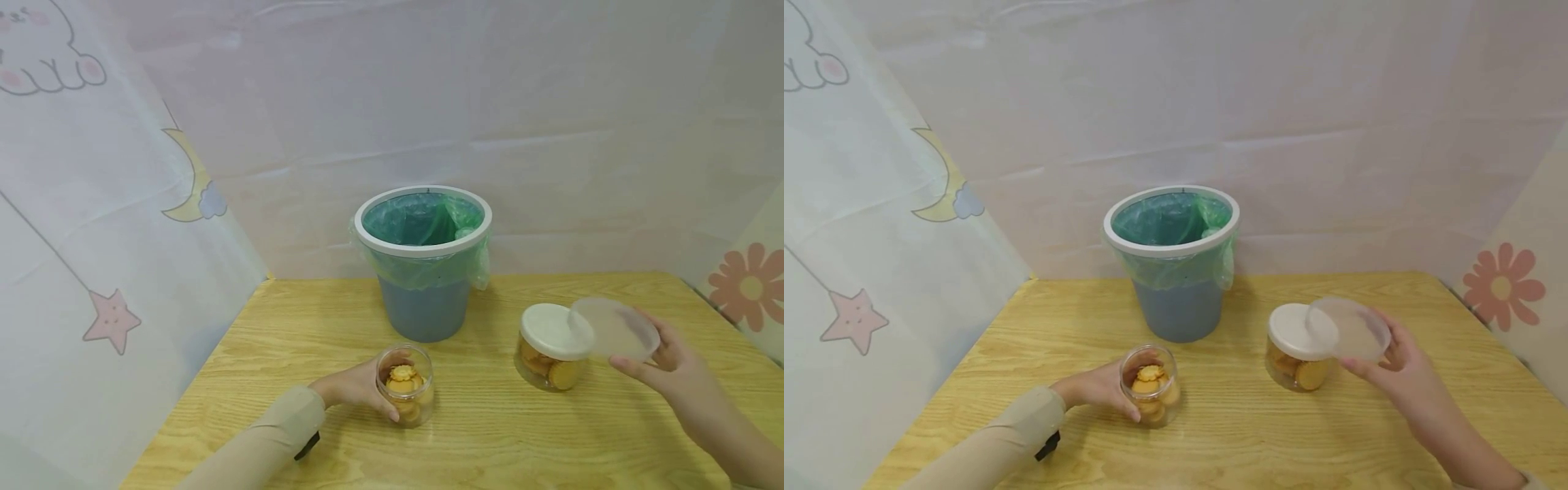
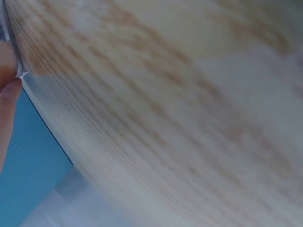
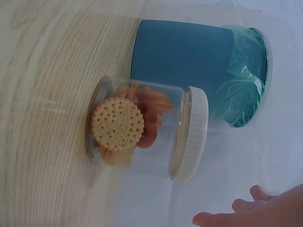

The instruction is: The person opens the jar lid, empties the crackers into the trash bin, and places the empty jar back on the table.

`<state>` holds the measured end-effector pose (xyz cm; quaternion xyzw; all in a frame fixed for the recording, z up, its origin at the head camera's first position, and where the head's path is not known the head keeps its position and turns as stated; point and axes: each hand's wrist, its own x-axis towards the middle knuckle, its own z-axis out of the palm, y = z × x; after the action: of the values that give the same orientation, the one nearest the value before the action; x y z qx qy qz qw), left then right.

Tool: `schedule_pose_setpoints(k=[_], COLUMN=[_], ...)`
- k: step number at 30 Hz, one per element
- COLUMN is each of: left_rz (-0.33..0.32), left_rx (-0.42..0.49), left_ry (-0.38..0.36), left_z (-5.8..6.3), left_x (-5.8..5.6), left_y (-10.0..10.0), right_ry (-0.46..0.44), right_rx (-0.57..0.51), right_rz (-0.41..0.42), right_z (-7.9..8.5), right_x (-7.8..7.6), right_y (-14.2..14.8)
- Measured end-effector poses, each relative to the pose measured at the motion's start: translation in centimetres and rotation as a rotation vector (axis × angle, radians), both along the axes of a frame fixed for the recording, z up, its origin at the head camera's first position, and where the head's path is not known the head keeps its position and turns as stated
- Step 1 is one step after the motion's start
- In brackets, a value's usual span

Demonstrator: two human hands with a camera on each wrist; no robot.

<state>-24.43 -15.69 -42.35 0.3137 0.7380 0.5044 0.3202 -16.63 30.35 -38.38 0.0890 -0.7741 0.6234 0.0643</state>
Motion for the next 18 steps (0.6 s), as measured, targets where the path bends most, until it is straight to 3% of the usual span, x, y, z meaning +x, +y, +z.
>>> schedule_pose_setpoints(k=[8, 12, 18], left_rz=[0.002, -0.005, -0.006], left_rx=[0.006, 0.015, 0.013], left_ry=[-0.01, -0.007, -0.003], left_z=[0.0, -0.1, -0.1], left_x=[0.0, 0.0, 0.0], left_y=[0.1, 0.1, 0.0], right_ry=[-0.055, -0.084, -0.083], right_rx=[0.094, 0.063, -0.034], right_rz=[-0.142, -0.205, -0.225], right_z=[-0.3, 0.2, 0.1], right_x=[0.2, 0.3, 0.1], right_y=[0.8, 0.8, 1.3])
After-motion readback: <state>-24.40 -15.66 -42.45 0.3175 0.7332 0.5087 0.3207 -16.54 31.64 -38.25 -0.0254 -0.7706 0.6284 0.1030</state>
